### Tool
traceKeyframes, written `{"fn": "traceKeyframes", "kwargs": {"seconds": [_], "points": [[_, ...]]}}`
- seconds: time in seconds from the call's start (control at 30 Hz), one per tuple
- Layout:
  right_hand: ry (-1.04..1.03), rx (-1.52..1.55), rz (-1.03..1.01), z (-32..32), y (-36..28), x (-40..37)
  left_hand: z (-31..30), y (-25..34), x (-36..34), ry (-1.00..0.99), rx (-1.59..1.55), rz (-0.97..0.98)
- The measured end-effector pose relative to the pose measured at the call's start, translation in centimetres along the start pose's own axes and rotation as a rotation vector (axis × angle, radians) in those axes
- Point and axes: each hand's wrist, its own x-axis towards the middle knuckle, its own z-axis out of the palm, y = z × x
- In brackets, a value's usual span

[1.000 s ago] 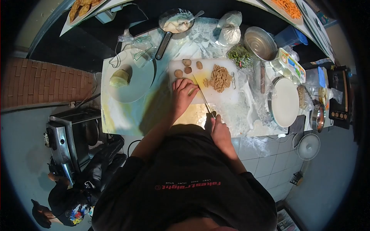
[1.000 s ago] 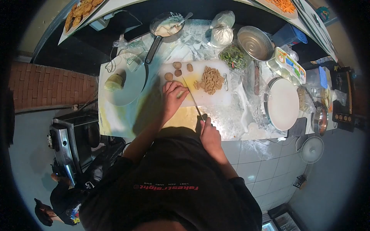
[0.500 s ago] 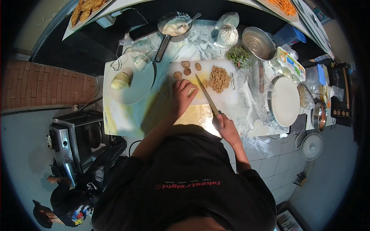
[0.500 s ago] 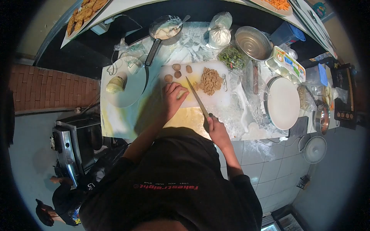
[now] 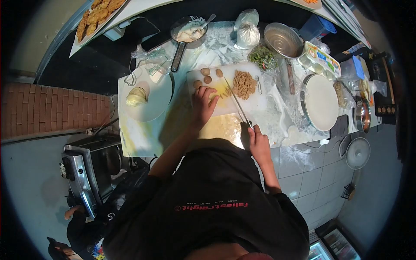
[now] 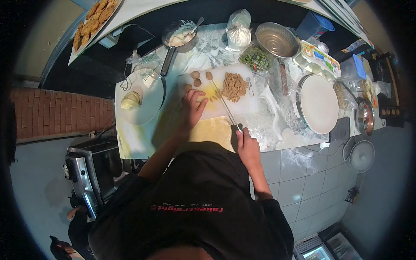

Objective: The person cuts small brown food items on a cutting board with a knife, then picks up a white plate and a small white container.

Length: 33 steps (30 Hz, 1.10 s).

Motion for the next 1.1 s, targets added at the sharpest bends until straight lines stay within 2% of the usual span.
{"fn": "traceKeyframes", "kwargs": {"seconds": [0.07,0.13,0.23,0.47,0.67,0.83,0.97,1.1], "points": [[-0.024,0.019,0.016,0.4,0.1,-0.2,-0.1,-0.4,-0.1,-0.025,0.027,0.018],[-0.013,-0.034,-0.052,1.1,0.3,-0.4,-0.2,-0.6,-0.1,-0.051,0.05,0.037],[-0.045,-0.074,-0.001,1.4,-0.5,-0.4,-0.2,-0.6,-0.1,-0.093,0.057,0.062],[-0.007,-0.169,0.067,1.0,-1.9,0.2,0.6,-0.5,0.0,-0.045,0.059,0.082],[-0.082,-0.118,0.081,1.1,-1.7,0.0,0.9,0.6,0.5,-0.049,0.039,-0.001],[-0.094,0.092,0.057,1.8,-0.7,0.2,1.0,0.4,0.2,-0.035,0.019,-0.023],[-0.067,0.103,0.027,2.1,-0.2,0.5,1.0,0.7,0.4,-0.037,0.033,-0.022],[-0.11,0.064,0.105,0.9,-1.2,0.7,1.1,1.1,0.6,-0.039,0.042,-0.027]]}}
